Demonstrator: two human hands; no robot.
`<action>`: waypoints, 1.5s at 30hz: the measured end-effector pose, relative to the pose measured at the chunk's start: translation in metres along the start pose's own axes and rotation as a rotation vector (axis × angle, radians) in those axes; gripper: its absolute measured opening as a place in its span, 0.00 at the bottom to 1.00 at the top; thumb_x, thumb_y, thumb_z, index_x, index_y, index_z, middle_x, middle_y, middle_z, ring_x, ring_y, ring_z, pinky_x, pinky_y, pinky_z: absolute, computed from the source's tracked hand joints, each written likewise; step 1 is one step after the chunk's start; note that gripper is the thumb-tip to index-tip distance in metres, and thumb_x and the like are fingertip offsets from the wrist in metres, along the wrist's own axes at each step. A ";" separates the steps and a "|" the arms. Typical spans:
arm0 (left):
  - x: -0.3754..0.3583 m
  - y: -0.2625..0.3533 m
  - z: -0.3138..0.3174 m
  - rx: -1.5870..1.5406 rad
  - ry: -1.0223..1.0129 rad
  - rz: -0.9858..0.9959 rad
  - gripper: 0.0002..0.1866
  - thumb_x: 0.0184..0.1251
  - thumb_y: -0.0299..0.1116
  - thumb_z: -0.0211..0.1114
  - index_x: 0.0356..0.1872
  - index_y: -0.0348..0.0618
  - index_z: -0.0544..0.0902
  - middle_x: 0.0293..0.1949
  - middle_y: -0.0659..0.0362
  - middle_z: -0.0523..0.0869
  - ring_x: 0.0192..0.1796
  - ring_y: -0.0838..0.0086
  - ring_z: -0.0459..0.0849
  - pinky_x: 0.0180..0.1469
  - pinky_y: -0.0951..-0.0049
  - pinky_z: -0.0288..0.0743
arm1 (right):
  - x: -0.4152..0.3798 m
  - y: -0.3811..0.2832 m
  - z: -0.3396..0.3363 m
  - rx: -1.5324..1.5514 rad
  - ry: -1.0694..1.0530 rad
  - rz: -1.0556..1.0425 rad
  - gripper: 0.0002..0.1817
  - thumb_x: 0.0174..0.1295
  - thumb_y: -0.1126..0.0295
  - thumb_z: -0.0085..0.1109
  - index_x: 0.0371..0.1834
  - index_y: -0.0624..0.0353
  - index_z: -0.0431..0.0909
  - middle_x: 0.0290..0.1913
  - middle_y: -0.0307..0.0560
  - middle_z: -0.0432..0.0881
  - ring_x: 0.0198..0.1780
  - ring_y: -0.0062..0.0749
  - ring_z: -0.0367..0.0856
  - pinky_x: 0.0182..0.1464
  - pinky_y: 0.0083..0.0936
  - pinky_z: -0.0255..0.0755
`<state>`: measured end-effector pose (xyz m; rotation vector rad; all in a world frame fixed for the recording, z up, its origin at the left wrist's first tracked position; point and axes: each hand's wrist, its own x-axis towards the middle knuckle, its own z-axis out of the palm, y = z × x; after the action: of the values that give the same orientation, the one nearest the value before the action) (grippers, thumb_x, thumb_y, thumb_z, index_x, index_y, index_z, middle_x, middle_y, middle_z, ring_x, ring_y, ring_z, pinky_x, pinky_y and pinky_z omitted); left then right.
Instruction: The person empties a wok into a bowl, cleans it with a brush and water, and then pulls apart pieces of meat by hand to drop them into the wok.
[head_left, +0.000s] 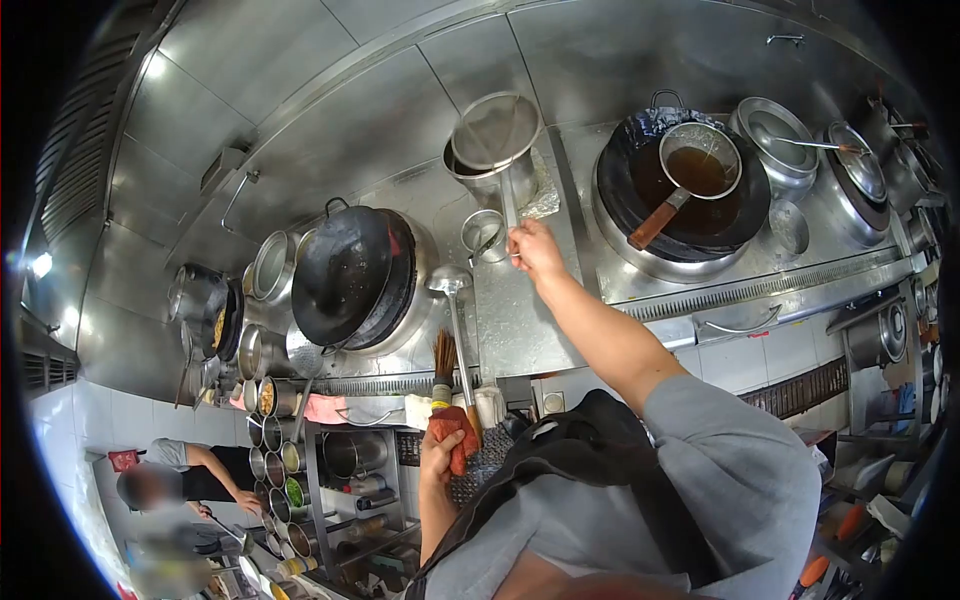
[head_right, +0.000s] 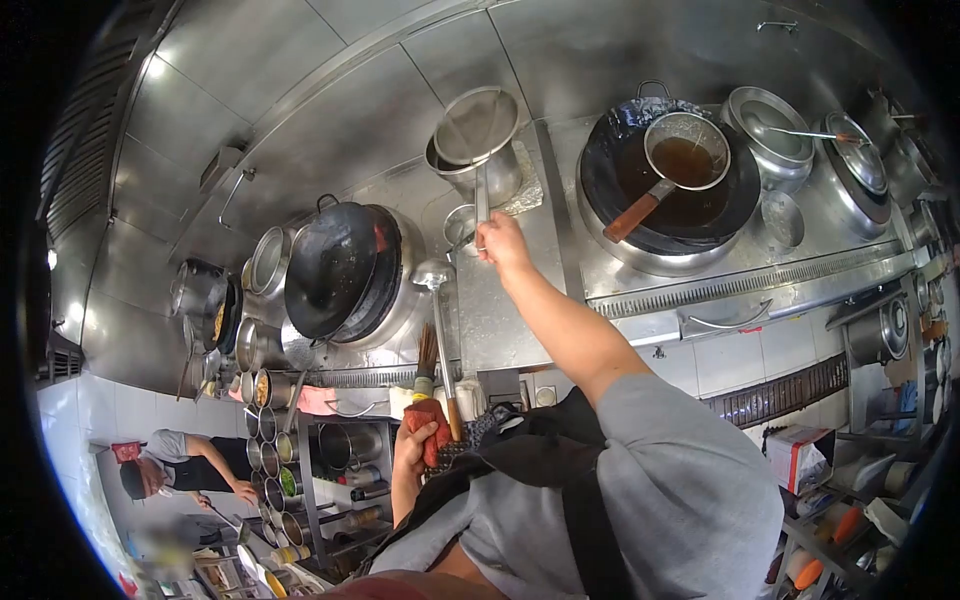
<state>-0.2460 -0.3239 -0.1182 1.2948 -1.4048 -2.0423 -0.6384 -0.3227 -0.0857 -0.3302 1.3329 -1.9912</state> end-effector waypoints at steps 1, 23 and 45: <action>-0.003 -0.002 0.000 -0.011 -0.002 0.005 0.23 0.55 0.21 0.64 0.54 0.35 0.71 0.43 0.54 0.80 0.42 0.65 0.82 0.45 0.66 0.80 | 0.003 0.003 -0.001 -0.060 -0.017 0.018 0.12 0.66 0.63 0.53 0.41 0.63 0.75 0.21 0.39 0.75 0.16 0.23 0.71 0.15 0.19 0.61; 0.043 0.048 0.093 0.188 -0.266 -0.080 0.22 0.54 0.20 0.65 0.52 0.35 0.73 0.40 0.54 0.81 0.39 0.67 0.83 0.41 0.69 0.80 | 0.004 -0.102 -0.226 0.527 0.644 -0.105 0.04 0.54 0.78 0.55 0.27 0.68 0.72 0.24 0.53 0.79 0.20 0.42 0.80 0.25 0.36 0.78; 0.063 -0.013 0.209 0.382 -0.235 -0.095 0.19 0.55 0.21 0.65 0.50 0.36 0.75 0.41 0.55 0.82 0.41 0.69 0.83 0.45 0.71 0.79 | -0.166 -0.009 -0.552 -0.372 0.998 0.184 0.22 0.50 0.57 0.67 0.32 0.69 0.83 0.28 0.53 0.83 0.26 0.35 0.83 0.30 0.30 0.76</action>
<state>-0.4493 -0.2466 -0.1403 1.3171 -1.9506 -2.1136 -0.8330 0.1794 -0.2904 0.7050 2.2358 -1.7667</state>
